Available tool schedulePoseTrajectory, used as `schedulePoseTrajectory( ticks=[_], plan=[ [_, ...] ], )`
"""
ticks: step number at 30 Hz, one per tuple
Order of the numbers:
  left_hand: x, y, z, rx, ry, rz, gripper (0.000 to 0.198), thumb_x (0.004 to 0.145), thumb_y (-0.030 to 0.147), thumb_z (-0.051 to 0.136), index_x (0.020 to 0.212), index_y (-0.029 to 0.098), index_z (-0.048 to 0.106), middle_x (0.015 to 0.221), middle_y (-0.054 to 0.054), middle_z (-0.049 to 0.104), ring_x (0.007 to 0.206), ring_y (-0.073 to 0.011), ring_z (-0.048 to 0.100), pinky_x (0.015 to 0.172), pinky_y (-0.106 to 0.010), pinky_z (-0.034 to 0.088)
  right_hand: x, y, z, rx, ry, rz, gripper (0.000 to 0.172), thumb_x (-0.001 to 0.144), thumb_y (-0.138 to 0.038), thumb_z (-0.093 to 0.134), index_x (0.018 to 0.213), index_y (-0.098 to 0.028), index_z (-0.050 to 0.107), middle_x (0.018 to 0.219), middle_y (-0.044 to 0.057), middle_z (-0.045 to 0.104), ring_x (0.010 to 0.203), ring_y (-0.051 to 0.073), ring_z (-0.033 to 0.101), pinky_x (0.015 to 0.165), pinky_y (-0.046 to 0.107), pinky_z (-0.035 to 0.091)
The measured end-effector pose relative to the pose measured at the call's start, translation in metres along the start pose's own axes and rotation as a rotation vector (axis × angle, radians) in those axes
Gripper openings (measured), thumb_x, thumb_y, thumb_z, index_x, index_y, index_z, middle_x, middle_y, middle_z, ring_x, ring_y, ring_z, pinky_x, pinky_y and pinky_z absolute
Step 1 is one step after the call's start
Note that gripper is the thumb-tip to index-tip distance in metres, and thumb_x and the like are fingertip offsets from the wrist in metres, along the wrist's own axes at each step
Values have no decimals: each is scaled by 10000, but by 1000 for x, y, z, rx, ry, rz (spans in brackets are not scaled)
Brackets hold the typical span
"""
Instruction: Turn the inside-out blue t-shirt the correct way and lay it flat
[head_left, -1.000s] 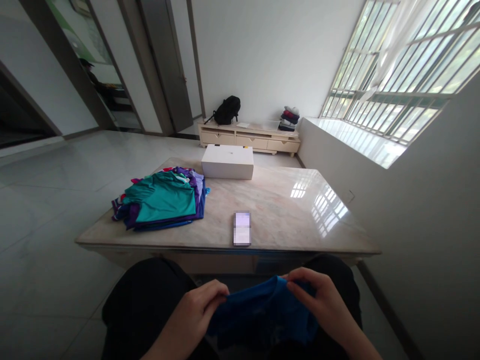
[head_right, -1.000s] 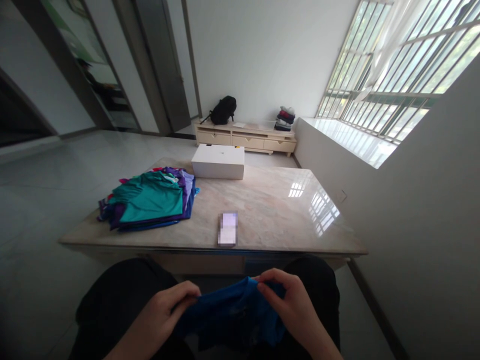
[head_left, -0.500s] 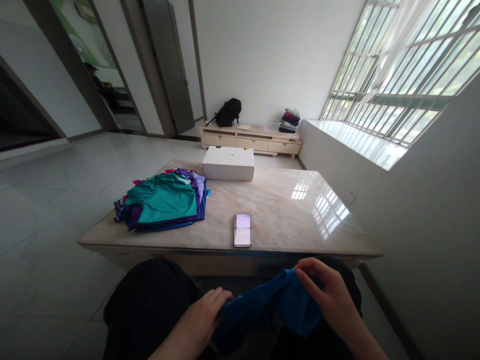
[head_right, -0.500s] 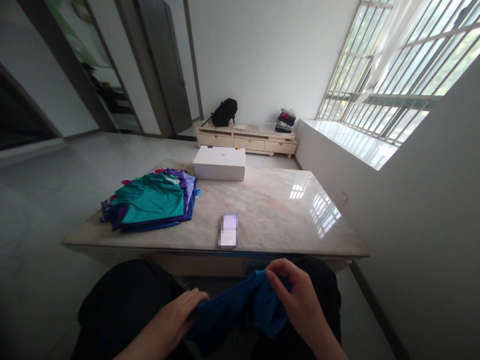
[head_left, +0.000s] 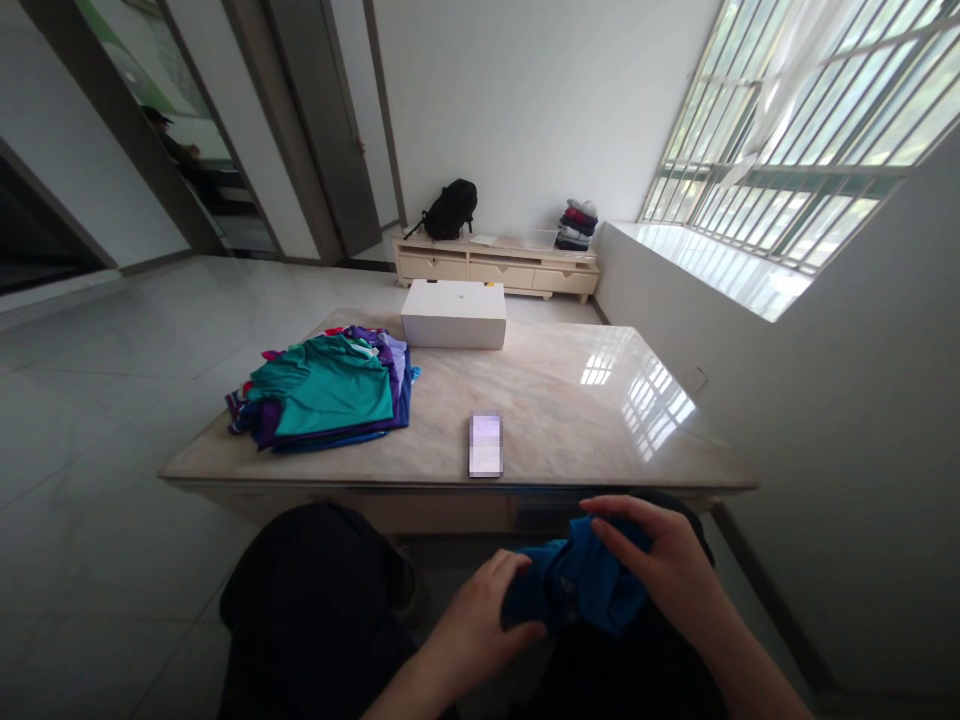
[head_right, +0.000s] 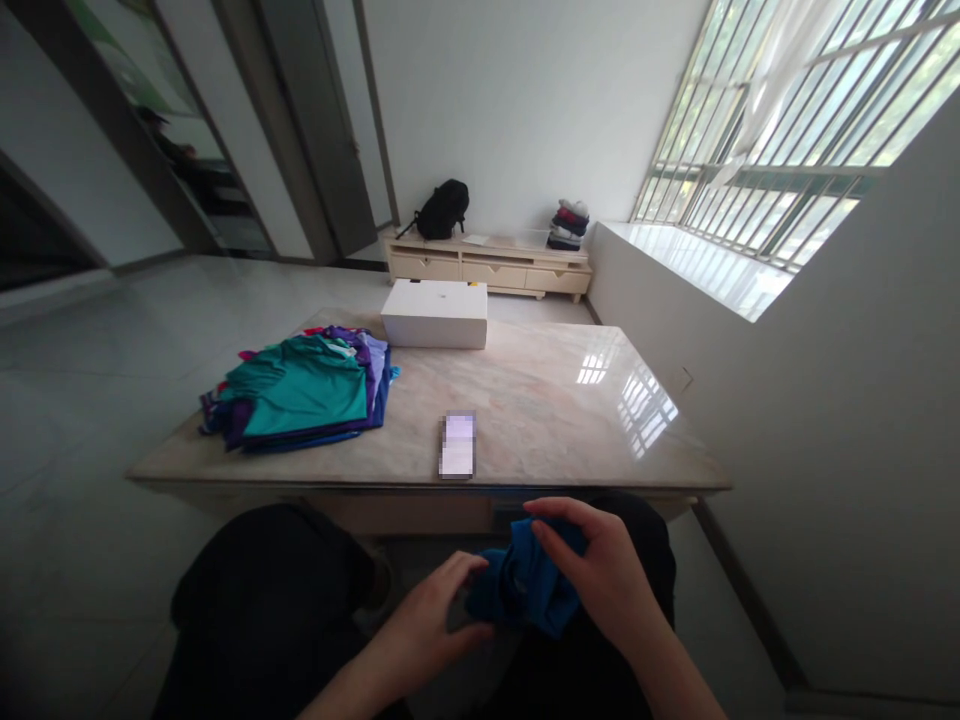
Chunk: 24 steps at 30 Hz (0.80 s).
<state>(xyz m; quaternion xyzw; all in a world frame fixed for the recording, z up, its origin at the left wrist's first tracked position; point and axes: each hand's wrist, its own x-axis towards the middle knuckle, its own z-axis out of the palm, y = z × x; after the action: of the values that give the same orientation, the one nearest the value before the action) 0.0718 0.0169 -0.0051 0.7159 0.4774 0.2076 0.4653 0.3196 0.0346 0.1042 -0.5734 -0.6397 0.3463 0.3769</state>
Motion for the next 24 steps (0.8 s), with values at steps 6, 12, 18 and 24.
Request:
schedulePoseTrajectory(
  ticks=[6, 12, 18, 24],
  plan=[
    [18, 12, 45, 13, 70, -15, 450, 786, 129, 683, 1225, 211, 626, 1259, -95, 656, 1167, -257, 633, 990, -329, 474, -12, -14, -6, -8, 4, -49, 273, 947, -434, 649, 1076, -249, 802, 1007, 45, 781, 938, 227, 727, 828, 297, 574],
    [13, 5, 25, 185, 60, -93, 380, 842, 38, 474, 1033, 244, 730, 1084, -54, 753, 1025, -244, 718, 855, -318, 505, -12, -2, -17, -89, -25, -124, 260, 985, -411, 602, 1092, -270, 792, 955, 38, 722, 886, 192, 698, 777, 269, 539],
    [-1, -23, -23, 241, 330, -83, 369, 941, 166, 460, 1175, 242, 736, 1237, -65, 755, 1179, -257, 693, 1040, -386, 511, -8, 25, -27, -205, -169, -41, 298, 969, -436, 611, 1163, -291, 784, 976, 39, 711, 865, 210, 693, 773, 303, 525],
    [-16, -6, -81, 124, 356, 12, 278, 936, 294, 529, 1085, 261, 761, 1111, -21, 792, 1071, -226, 730, 994, -320, 541, -2, 28, -30, -302, -243, 1, 234, 972, -397, 606, 1060, -270, 781, 1004, 38, 692, 916, 216, 677, 817, 316, 504]
  ],
)
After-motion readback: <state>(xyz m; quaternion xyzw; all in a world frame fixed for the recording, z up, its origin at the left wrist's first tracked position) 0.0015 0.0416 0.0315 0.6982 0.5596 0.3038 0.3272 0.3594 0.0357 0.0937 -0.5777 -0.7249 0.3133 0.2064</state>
